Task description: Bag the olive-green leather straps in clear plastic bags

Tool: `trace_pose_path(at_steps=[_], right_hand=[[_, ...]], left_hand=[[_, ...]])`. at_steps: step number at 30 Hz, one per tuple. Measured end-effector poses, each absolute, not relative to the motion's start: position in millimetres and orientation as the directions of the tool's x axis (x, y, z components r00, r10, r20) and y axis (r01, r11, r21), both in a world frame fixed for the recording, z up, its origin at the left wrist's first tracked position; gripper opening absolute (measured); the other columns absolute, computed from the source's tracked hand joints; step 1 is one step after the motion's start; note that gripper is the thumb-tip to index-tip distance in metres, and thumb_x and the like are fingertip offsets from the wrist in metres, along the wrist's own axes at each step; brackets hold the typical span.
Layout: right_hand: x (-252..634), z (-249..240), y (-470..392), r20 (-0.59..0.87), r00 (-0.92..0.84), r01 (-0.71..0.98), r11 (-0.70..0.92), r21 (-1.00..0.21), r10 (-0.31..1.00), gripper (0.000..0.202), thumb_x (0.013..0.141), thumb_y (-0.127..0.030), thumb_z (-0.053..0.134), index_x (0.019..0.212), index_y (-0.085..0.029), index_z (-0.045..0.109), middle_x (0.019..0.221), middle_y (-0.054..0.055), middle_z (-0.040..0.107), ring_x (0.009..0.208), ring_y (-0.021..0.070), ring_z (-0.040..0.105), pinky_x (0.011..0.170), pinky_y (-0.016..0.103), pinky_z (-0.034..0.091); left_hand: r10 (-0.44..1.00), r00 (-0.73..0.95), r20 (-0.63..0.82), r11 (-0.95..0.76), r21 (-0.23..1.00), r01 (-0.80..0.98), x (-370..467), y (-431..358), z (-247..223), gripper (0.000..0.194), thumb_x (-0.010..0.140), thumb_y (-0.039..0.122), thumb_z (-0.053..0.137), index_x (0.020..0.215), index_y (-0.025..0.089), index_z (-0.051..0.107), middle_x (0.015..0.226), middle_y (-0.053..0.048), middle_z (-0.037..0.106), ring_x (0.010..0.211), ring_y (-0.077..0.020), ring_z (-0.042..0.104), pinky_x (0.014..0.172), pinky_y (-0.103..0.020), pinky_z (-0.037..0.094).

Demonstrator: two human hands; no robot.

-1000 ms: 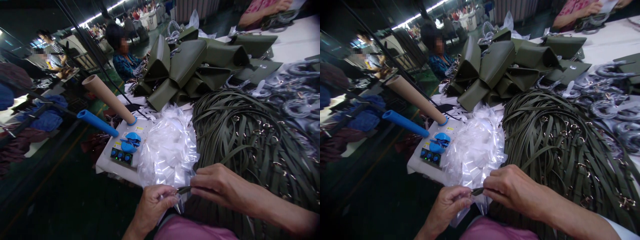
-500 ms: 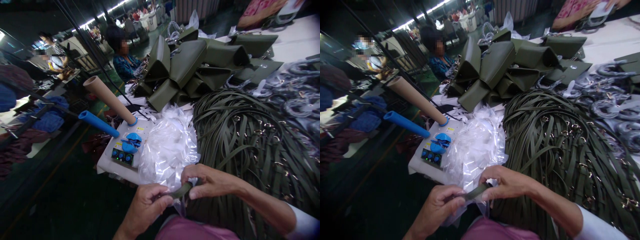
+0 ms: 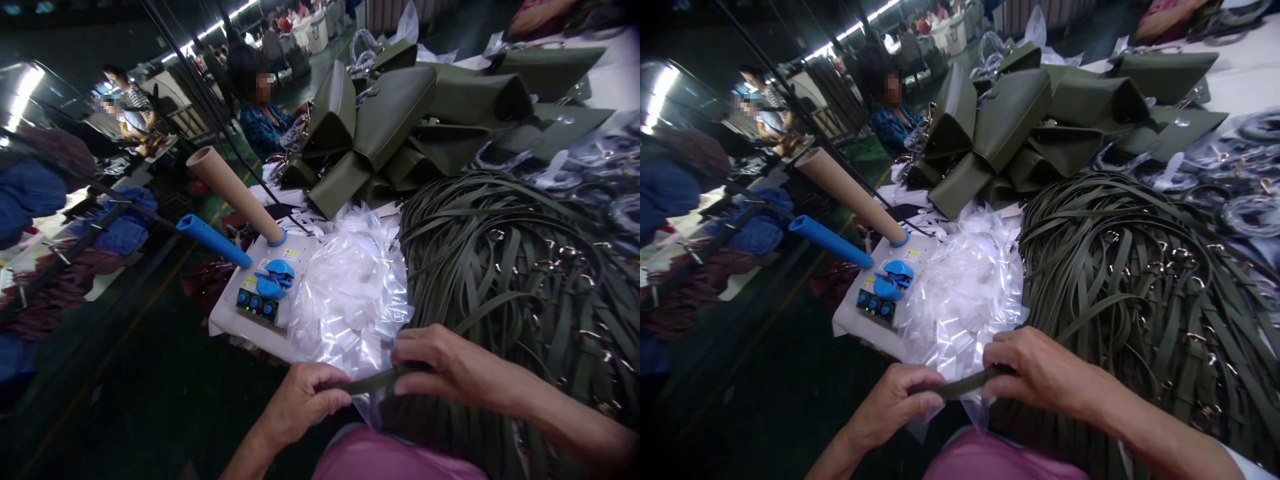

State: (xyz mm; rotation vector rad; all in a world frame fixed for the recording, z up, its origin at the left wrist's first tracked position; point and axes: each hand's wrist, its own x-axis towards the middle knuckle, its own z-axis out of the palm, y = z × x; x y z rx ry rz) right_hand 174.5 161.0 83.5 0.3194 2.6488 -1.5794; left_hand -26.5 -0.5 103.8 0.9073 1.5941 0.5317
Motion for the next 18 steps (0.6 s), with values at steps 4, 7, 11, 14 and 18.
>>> trace_pose_path(at_steps=[4,7,11,14,18], right_hand=[[156,99,146,-0.139,-0.982,0.188,0.631,-0.753,0.126,0.025,0.089,-0.038,0.047,0.084,-0.017,0.060,0.076,0.003,0.058,0.064,0.0125,0.053,0.055,0.023,0.030],[152,92,146,-0.134,-0.981,0.191,0.608,-0.771,0.139,0.025,0.089,-0.038,0.047,0.082,-0.018,0.059,0.077,0.003,0.058,0.066,0.0123,0.054,0.056,0.022,0.031],[151,85,149,-0.155,-0.981,0.195,0.625,-0.756,0.118,0.025,0.089,-0.037,0.047,0.081,-0.018,0.060,0.076,0.003,0.059,0.063,0.0123,0.055,0.054,0.023,0.030],[142,87,135,-0.140,-0.986,0.169,0.638,-0.751,0.095,0.019,0.087,-0.035,0.051,0.085,-0.019,0.060,0.079,0.003,0.061,0.065,0.0141,0.057,0.055,0.024,0.031],[125,86,111,-0.140,-0.982,0.190,0.575,-0.796,0.131,0.023,0.081,-0.032,0.059,0.100,-0.020,0.057,0.088,0.003,0.065,0.072,0.0168,0.061,0.058,0.024,0.035]], left_hand=[[0.829,-0.016,-0.559,0.555,0.818,0.149,-19,4,99,0.030,0.073,0.036,0.066,0.089,0.012,0.069,0.060,0.002,0.053,0.053,-0.0068,0.048,0.051,-0.016,0.035],[0.835,-0.046,-0.548,0.537,0.830,-0.154,-23,-2,89,0.057,0.072,0.050,0.064,0.116,0.016,0.054,0.076,-0.001,0.057,0.055,-0.0079,0.053,0.050,-0.017,0.037],[0.799,-0.141,-0.585,0.503,0.777,-0.378,-22,-4,80,0.066,0.083,0.063,0.032,0.133,0.019,0.032,0.106,-0.012,0.056,0.059,-0.0095,0.055,0.052,-0.022,0.043],[0.762,-0.250,-0.598,0.525,0.795,-0.302,-11,6,77,0.066,0.085,0.063,0.022,0.133,0.017,0.032,0.105,-0.011,0.057,0.056,-0.0070,0.050,0.052,-0.020,0.040],[0.691,-0.393,-0.607,0.573,0.791,-0.214,9,22,74,0.064,0.085,0.064,0.018,0.134,0.024,0.031,0.112,-0.008,0.055,0.059,-0.0074,0.049,0.051,-0.019,0.041]])
